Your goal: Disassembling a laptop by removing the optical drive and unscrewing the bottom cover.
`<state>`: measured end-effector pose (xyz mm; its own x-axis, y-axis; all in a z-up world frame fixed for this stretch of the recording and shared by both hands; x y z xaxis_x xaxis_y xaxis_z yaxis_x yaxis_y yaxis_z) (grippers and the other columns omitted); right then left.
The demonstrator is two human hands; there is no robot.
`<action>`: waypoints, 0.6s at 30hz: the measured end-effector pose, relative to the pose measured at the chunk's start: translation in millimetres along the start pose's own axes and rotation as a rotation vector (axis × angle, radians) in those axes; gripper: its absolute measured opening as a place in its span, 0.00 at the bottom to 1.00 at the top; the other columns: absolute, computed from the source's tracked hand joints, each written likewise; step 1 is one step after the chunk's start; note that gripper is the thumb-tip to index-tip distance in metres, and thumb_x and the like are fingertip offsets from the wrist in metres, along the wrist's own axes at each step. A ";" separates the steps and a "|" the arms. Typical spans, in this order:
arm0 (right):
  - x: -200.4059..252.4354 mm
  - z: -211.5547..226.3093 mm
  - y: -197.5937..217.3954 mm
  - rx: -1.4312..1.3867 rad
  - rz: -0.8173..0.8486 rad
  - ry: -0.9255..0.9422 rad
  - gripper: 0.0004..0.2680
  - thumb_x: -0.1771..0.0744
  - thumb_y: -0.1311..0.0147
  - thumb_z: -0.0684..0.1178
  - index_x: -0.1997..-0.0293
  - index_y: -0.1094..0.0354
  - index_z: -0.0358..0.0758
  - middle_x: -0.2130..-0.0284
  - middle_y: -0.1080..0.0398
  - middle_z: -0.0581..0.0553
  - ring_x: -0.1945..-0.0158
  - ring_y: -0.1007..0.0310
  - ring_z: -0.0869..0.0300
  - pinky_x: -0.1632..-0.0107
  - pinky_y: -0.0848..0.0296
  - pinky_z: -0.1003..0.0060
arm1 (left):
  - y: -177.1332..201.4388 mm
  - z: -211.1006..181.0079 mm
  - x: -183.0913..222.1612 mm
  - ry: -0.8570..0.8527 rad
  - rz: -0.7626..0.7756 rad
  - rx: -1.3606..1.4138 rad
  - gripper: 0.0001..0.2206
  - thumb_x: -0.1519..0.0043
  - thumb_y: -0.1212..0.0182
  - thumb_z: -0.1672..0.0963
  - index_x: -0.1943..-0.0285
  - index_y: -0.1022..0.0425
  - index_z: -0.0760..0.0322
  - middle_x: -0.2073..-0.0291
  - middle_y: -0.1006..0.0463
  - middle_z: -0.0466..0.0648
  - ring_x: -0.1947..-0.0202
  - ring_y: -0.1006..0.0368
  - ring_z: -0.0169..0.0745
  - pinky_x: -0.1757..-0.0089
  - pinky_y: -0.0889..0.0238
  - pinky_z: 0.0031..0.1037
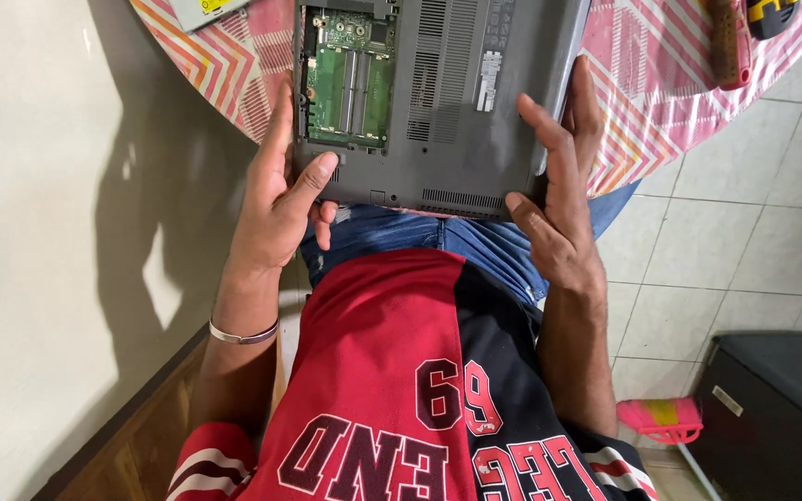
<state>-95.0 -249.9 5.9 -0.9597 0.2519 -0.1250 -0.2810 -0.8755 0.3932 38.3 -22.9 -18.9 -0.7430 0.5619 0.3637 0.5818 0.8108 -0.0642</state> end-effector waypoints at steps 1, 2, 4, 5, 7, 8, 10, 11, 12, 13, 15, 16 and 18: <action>-0.2 -0.2 1.9 -0.011 0.002 -0.014 0.25 0.27 0.56 0.65 0.22 0.47 0.46 0.19 0.72 0.41 0.12 0.75 0.46 0.10 0.66 0.35 | 0.4 0.4 -0.1 0.003 -0.012 -0.007 0.33 0.28 0.47 0.58 0.19 0.65 0.51 0.26 0.38 0.52 0.84 0.33 0.32 0.84 0.30 0.22; 0.3 -4.8 2.5 -0.007 -0.001 -0.014 0.25 0.27 0.56 0.65 0.22 0.47 0.46 0.19 0.72 0.41 0.12 0.75 0.46 0.10 0.66 0.35 | 1.7 1.7 0.7 0.000 -0.008 -0.005 0.33 0.28 0.47 0.58 0.19 0.65 0.51 0.26 0.38 0.52 0.84 0.33 0.32 0.84 0.30 0.22; 4.0 -13.0 6.5 -0.233 0.018 0.004 0.24 0.29 0.51 0.62 0.23 0.45 0.44 0.18 0.72 0.42 0.11 0.77 0.46 0.10 0.59 0.40 | 3.5 10.0 -0.7 0.067 -0.049 0.032 0.33 0.28 0.48 0.56 0.17 0.64 0.50 0.48 0.25 0.53 0.84 0.32 0.31 0.85 0.31 0.22; 3.0 -17.3 8.1 -0.222 0.005 -0.001 0.24 0.29 0.51 0.62 0.23 0.45 0.44 0.18 0.72 0.42 0.11 0.77 0.46 0.10 0.59 0.40 | 2.3 11.8 -0.9 0.066 -0.031 0.034 0.33 0.28 0.48 0.56 0.17 0.64 0.50 0.48 0.25 0.53 0.84 0.32 0.31 0.85 0.31 0.22; 4.0 -23.4 14.4 -0.448 -0.026 0.027 0.23 0.29 0.50 0.59 0.26 0.42 0.38 0.21 0.64 0.43 0.14 0.66 0.51 0.12 0.55 0.49 | 4.2 17.9 -3.6 0.098 -0.078 0.084 0.35 0.30 0.45 0.56 0.16 0.63 0.52 0.68 0.40 0.43 0.84 0.34 0.30 0.87 0.36 0.21; 6.0 -27.9 16.4 -0.437 -0.052 0.024 0.23 0.29 0.50 0.59 0.26 0.42 0.38 0.21 0.64 0.43 0.14 0.66 0.51 0.12 0.55 0.49 | 1.2 15.9 -3.6 0.098 -0.050 0.078 0.35 0.30 0.45 0.56 0.16 0.63 0.52 0.68 0.40 0.43 0.84 0.34 0.30 0.87 0.36 0.21; 10.6 -43.1 16.8 -0.642 -0.050 -0.069 0.24 0.31 0.48 0.50 0.25 0.44 0.32 0.23 0.62 0.46 0.16 0.61 0.61 0.25 0.43 0.67 | 1.7 13.9 -3.5 0.134 -0.107 0.091 0.36 0.32 0.44 0.55 0.16 0.59 0.51 0.54 0.31 0.45 0.85 0.38 0.27 0.88 0.42 0.18; 10.5 -41.2 19.5 -0.634 -0.081 -0.071 0.24 0.31 0.48 0.50 0.25 0.44 0.32 0.23 0.62 0.46 0.16 0.61 0.61 0.25 0.43 0.67 | -0.9 12.2 -3.0 0.135 -0.077 0.082 0.36 0.32 0.44 0.55 0.16 0.59 0.51 0.54 0.31 0.45 0.85 0.38 0.27 0.88 0.42 0.18; 9.5 -38.7 20.6 -0.674 -0.092 -0.057 0.24 0.30 0.47 0.51 0.25 0.45 0.31 0.26 0.58 0.44 0.18 0.59 0.59 0.23 0.44 0.64 | 0.3 12.3 -2.6 0.151 -0.088 0.063 0.36 0.31 0.45 0.54 0.15 0.61 0.50 0.62 0.37 0.42 0.83 0.38 0.27 0.88 0.44 0.17; 8.1 -36.5 21.8 -0.714 -0.103 -0.041 0.24 0.29 0.46 0.51 0.26 0.46 0.31 0.29 0.54 0.42 0.19 0.57 0.57 0.20 0.45 0.61 | 1.8 12.5 -2.9 0.167 -0.099 0.044 0.37 0.31 0.46 0.54 0.15 0.63 0.48 0.71 0.43 0.40 0.82 0.38 0.27 0.88 0.45 0.17; 7.8 -39.8 27.2 -0.645 -0.152 -0.027 0.22 0.28 0.49 0.53 0.26 0.45 0.33 0.33 0.50 0.43 0.24 0.51 0.57 0.24 0.43 0.63 | -1.7 7.8 -2.8 0.162 -0.073 0.017 0.37 0.30 0.46 0.54 0.15 0.64 0.50 0.72 0.41 0.41 0.82 0.37 0.27 0.88 0.45 0.16; 7.2 -40.5 28.7 -0.576 -0.170 -0.010 0.20 0.27 0.51 0.55 0.27 0.44 0.36 0.37 0.46 0.43 0.28 0.44 0.57 0.28 0.40 0.66 | -1.3 5.6 -2.1 0.152 -0.073 0.005 0.37 0.30 0.47 0.55 0.14 0.65 0.52 0.72 0.40 0.41 0.82 0.36 0.27 0.88 0.44 0.15; 6.5 -37.7 35.8 -0.524 -0.193 -0.036 0.19 0.27 0.52 0.55 0.28 0.43 0.37 0.41 0.44 0.44 0.33 0.42 0.58 0.32 0.37 0.67 | 1.1 9.9 -1.8 0.164 -0.066 -0.025 0.38 0.30 0.47 0.55 0.14 0.67 0.52 0.74 0.44 0.40 0.82 0.36 0.29 0.88 0.44 0.16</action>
<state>-110.9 -295.2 -15.1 -0.8935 0.4340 -0.1152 -0.4179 -0.8976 -0.1402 37.1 -21.4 -28.8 -0.7169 0.4717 0.5133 0.5434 0.8394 -0.0124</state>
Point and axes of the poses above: each hand's wrist, its own x-axis away from the middle knuckle, its own y-axis out of the back of the hand, z = x × y, the point moved 8 cm from there along -x, towards the middle knuckle
